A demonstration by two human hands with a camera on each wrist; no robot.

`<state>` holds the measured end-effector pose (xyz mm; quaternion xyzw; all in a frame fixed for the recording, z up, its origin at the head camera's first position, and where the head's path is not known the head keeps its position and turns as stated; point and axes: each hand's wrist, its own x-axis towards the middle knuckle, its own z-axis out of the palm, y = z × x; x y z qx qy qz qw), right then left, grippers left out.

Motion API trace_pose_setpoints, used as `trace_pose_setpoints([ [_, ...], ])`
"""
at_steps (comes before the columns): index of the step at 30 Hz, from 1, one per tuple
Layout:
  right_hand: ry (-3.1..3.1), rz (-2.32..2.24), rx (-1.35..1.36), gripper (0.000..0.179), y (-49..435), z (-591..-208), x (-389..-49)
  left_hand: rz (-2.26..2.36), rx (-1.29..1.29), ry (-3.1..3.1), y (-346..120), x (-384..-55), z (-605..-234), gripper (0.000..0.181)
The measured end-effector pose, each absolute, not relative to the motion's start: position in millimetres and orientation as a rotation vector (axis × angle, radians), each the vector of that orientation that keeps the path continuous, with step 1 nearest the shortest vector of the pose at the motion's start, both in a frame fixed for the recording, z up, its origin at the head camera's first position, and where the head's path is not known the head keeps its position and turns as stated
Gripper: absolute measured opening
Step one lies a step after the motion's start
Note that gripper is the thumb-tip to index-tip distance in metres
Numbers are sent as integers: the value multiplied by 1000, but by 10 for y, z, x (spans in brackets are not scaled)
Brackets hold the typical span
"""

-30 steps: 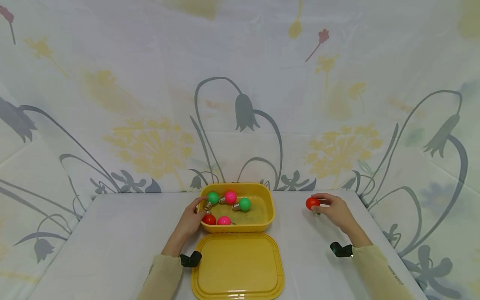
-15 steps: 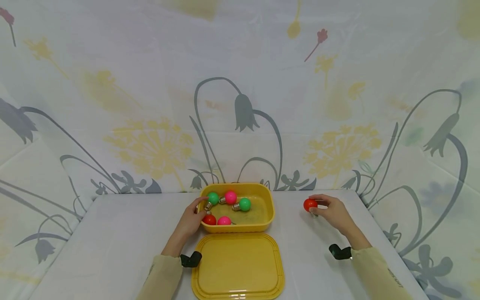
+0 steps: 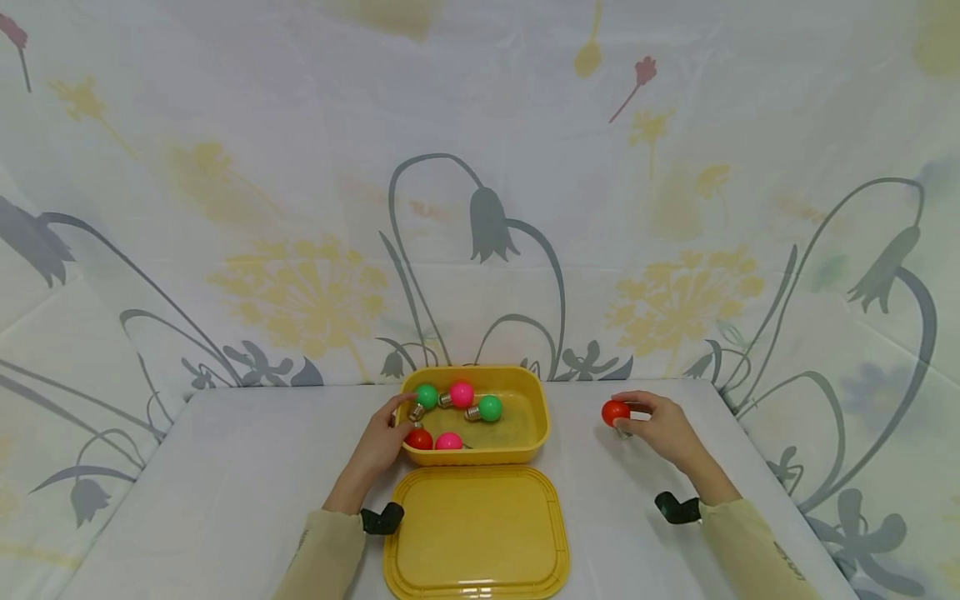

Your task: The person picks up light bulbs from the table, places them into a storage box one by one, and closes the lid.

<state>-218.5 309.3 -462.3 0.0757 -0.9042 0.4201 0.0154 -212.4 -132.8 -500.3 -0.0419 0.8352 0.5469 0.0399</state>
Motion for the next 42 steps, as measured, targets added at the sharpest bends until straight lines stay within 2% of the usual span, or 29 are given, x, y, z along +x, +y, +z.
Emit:
trace_pose_setpoints([
  [42,-2759,1421,415,38,2773,-4535,-2081,1668,-152,2555,-1324,-2120,-4985,48],
])
